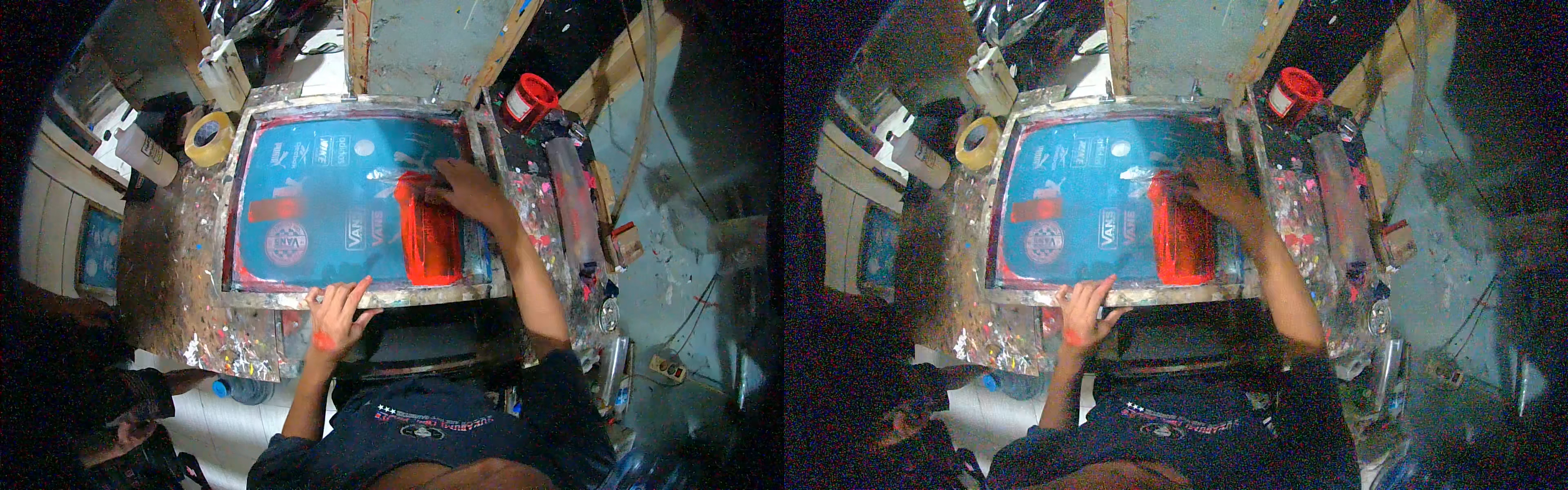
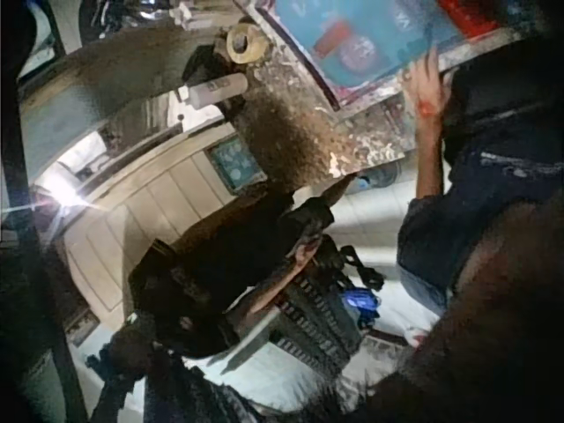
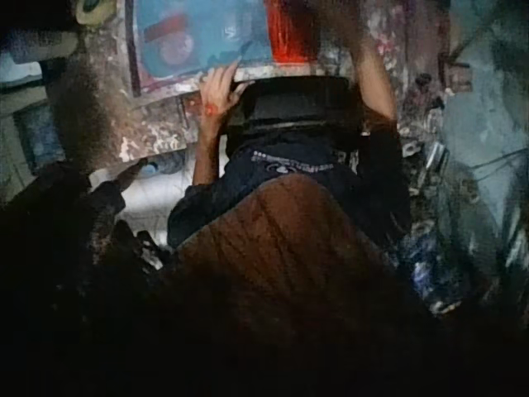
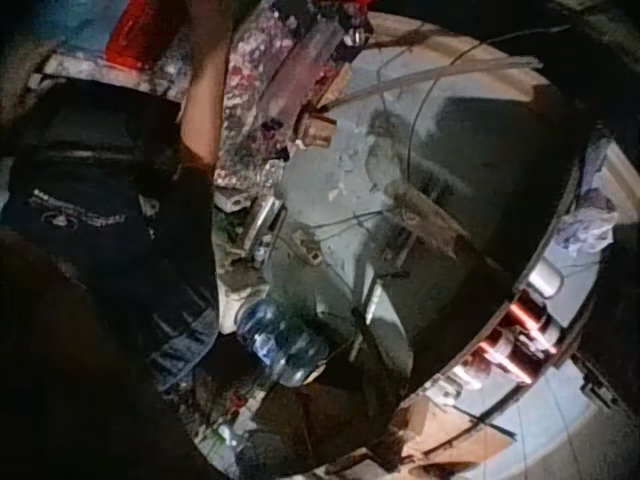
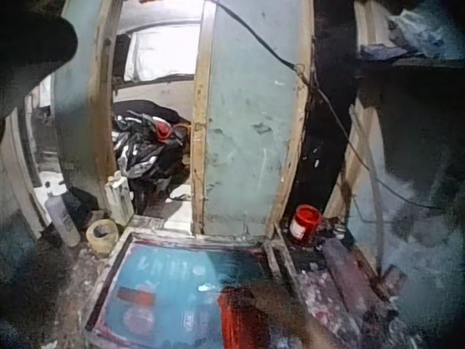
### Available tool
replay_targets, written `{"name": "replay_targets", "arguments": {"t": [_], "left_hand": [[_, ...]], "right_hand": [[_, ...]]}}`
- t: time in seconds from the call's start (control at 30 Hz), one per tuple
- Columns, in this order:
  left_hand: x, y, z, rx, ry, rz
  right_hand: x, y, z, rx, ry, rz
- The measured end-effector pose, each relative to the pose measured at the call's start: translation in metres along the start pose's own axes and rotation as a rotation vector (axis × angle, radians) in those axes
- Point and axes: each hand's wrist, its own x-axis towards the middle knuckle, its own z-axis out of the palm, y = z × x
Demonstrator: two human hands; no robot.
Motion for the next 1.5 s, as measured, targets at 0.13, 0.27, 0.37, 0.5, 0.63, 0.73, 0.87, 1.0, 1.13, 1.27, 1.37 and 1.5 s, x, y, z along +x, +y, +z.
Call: {"name": "replay_targets", "arguments": {"t": [0.13, 0.27, 0.37, 0.5, 0.63, 0.73, 0.87, 1.0, 1.13, 1.27, 1.37, 1.5], "left_hand": [[-0.008, -0.005, 0.007, -0.001, 0.039, -0.019], [-0.005, 0.004, 0.001, -0.042, 0.022, -0.079], [0.0, 0.011, -0.005, -0.092, 0.06, -0.076], [-0.002, 0.008, -0.01, -0.074, 0.075, -0.104], [-0.006, 0.006, -0.017, -0.039, 0.086, -0.15], [-0.014, 0.006, -0.017, -0.048, 0.13, -0.174], [-0.008, 0.009, -0.016, 0.008, 0.066, -0.165], [-0.013, -0.006, -0.004, 0.079, 0.016, -0.118], [-0.013, -0.01, -0.006, 0.066, 0.068, -0.094], [0.027, 0.006, -0.062, 0.092, 0.118, -0.049], [0.086, 0.026, -0.107, 0.348, 0.375, 0.076], [0.113, 0.018, -0.085, 0.157, 0.759, 0.2]], "right_hand": [[0.013, -0.012, -0.021, -0.151, -0.004, 0.222], [-0.007, -0.001, 0.006, -0.077, 0.19, 0.549], [0.002, 0.017, 0.019, 0.071, 0.201, 0.476], [0.041, 0.013, 0.009, -0.012, 0.033, 0.09], [0.028, -0.004, 0.013, -0.044, 0.012, -0.012], [-0.035, -0.04, 0.039, -0.148, 0.13, -0.08], [-0.128, -0.084, 0.05, -0.195, 0.122, -0.17], [-0.151, -0.107, 0.05, -0.175, 0.11, -0.1], [-0.154, -0.131, 0.024, -0.112, 0.122, -0.013], [-0.139, -0.125, -0.019, -0.274, 0.293, -0.113], [-0.091, -0.106, -0.079, -0.346, 0.405, -0.176], [-0.002, -0.104, -0.158, -0.293, 0.448, -0.264]]}}
